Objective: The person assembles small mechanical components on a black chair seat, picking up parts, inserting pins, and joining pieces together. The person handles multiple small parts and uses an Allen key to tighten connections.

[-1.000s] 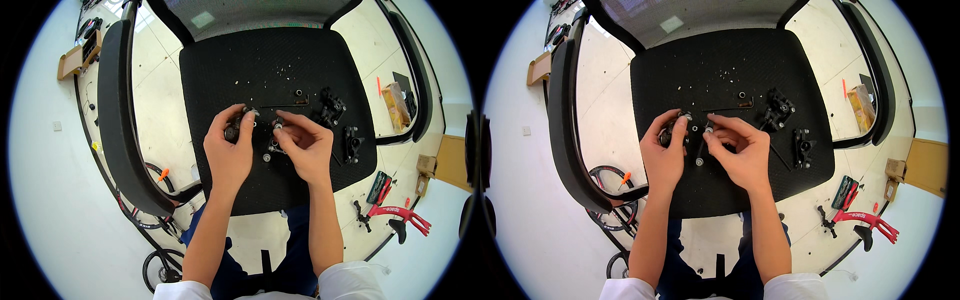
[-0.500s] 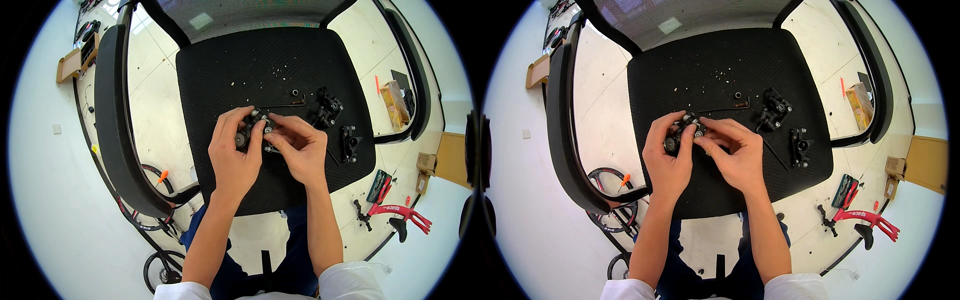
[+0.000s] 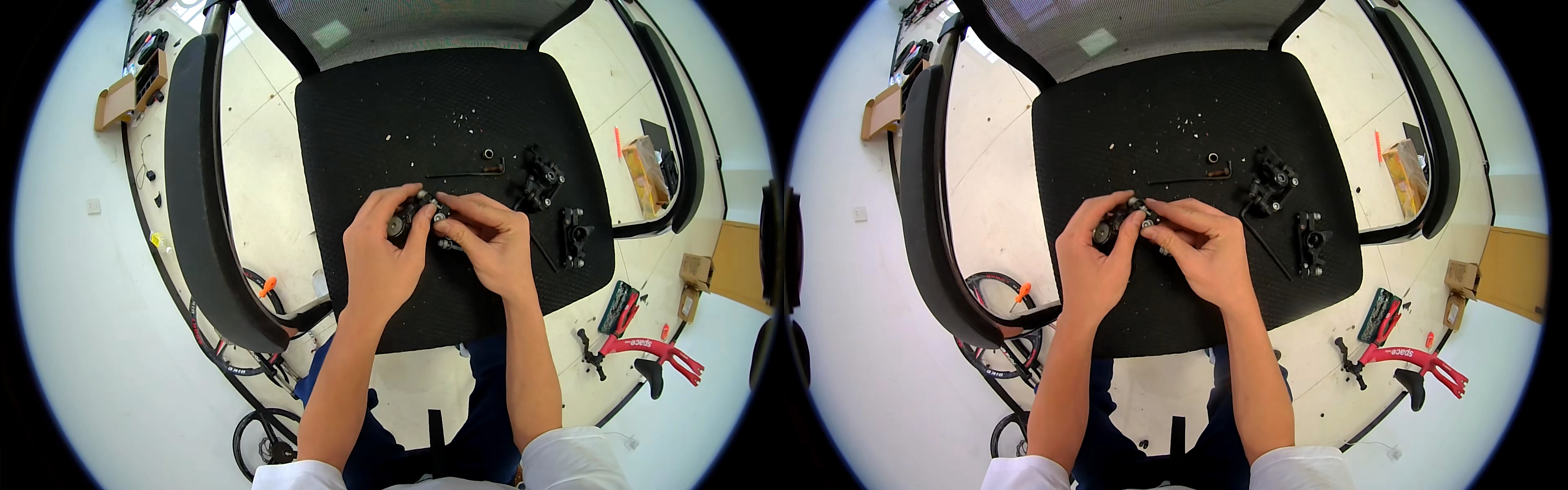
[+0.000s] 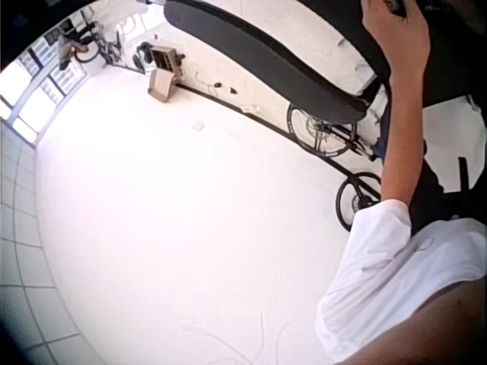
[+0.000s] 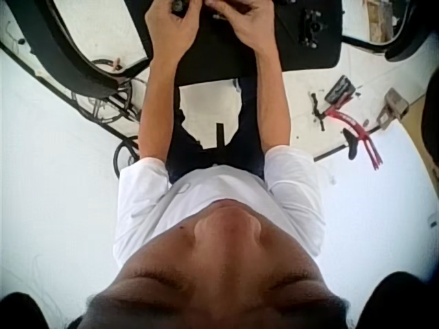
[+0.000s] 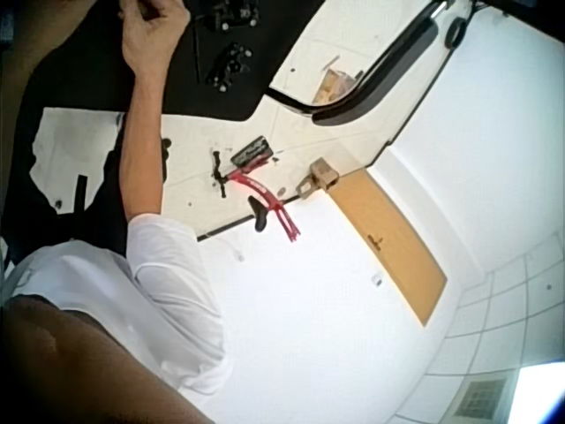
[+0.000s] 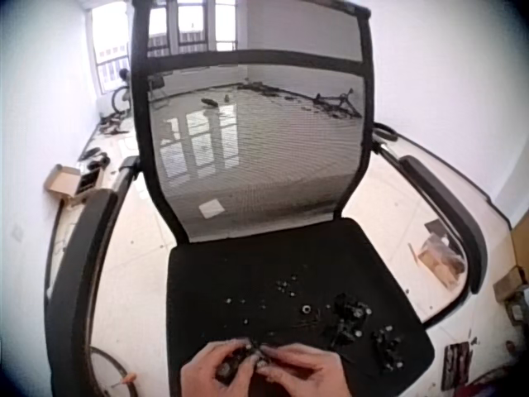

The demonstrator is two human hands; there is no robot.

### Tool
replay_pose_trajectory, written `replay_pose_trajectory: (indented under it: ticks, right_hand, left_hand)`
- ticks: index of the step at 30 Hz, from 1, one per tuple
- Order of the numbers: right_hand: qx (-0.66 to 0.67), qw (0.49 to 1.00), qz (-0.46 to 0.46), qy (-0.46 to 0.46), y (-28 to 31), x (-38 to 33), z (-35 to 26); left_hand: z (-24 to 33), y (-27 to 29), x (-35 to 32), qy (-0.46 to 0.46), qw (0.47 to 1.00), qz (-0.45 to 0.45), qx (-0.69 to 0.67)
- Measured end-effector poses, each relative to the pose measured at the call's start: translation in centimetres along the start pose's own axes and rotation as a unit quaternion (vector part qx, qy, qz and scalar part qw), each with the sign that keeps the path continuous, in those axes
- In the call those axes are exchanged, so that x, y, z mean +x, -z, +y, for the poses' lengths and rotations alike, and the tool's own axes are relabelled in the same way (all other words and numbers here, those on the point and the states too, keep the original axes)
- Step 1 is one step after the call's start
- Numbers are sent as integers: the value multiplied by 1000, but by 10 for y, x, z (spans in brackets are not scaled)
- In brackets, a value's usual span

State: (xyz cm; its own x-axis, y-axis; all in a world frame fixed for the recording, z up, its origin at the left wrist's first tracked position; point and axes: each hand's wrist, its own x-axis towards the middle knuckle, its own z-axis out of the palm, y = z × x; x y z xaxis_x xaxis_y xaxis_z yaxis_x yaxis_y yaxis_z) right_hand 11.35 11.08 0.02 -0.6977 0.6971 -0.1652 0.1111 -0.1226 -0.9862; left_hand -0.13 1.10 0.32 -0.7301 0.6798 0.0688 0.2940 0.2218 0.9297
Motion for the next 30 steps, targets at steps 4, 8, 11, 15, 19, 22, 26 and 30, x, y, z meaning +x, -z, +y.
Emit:
replay_pose_trajectory:
  ticks: [4, 8, 11, 15, 19, 22, 26, 30]
  right_hand:
    - [16, 999, -30, -20, 8, 2, 0]
    - [72, 995, -21, -66, 11, 4, -2]
    - [72, 995, -8, -71, 14, 4, 1]
    - [105, 990, -13, -89, 12, 4, -3]
    - [114, 989, -14, -91, 16, 5, -2]
    - [72, 996, -23, -47, 22, 5, 4]
    - [77, 997, -18, 2, 24, 6, 5]
    - [98, 992, -66, -44, 30, 3, -1]
  left_hand:
    - [-2, 2, -2, 62, 996, -37, -50]
    - [-12, 5, -3, 24, 990, -92, -109]
    - [-6, 3, -4, 21, 985, -123, -117]
    - [-9, 3, -4, 105, 976, -130, -138]
    - [-1, 6, 0, 216, 938, -165, -213]
    - [-2, 10, 3, 306, 880, -201, -302]
    - [-1, 5, 2, 379, 803, -194, -416]
    - [-7, 8, 3, 390, 681, -203, -586]
